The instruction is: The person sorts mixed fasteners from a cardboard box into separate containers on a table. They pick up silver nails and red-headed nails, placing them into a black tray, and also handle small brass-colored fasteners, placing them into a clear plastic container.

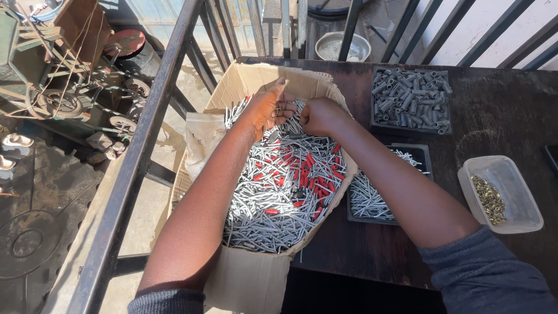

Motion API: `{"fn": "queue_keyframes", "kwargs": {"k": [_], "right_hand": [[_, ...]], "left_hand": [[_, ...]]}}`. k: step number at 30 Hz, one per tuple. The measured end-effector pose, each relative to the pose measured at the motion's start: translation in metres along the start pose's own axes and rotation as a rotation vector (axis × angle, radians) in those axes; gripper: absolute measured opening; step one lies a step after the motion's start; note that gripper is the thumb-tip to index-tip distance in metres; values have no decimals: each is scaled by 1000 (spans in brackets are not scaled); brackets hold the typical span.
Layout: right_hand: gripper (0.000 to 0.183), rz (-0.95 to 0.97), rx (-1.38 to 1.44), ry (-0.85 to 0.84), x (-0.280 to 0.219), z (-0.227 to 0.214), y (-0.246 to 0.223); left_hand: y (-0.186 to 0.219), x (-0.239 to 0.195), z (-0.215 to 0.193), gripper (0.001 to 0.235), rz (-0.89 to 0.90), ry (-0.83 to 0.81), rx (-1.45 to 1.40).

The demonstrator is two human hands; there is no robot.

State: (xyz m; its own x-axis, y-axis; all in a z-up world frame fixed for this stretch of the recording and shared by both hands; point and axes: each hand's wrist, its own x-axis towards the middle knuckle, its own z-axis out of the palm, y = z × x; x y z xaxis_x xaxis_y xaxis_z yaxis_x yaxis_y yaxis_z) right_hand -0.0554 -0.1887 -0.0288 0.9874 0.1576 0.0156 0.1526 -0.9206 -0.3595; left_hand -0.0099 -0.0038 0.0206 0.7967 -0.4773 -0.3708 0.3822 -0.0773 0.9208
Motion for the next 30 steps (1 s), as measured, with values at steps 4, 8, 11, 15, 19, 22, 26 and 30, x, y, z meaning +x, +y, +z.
{"fn": "queue_keyframes", "kwargs": {"k": [4,8,11,15,19,22,26,30], "right_hand": [[14,22,-50,-4,4,7,6],[14,37,-3,28,-1,7,4],[13,18,23,27,-5,6,0],[16,-16,-4,-4,-4,13,3],[22,-25,0,20,-12,0,-4],[18,-31,39,101,-28,-24,-24],[15,-190,35,388,-58,-71,-58],[12,-175,320,449,-83,-89,-75]], "left_hand": [[-3,4,-1,66,-6,-34,-25],[0,-3,1,74,-23,-59,-54],[2,-5,2,76,-27,-75,-36],[1,-8,4,77,-38,-89,-18],[-1,-2,4,74,-44,-92,-8],[-1,-5,1,72,-44,-74,1],[1,-5,-2,72,-37,-69,88],[-5,-10,14,71,-56,-193,123]]}}
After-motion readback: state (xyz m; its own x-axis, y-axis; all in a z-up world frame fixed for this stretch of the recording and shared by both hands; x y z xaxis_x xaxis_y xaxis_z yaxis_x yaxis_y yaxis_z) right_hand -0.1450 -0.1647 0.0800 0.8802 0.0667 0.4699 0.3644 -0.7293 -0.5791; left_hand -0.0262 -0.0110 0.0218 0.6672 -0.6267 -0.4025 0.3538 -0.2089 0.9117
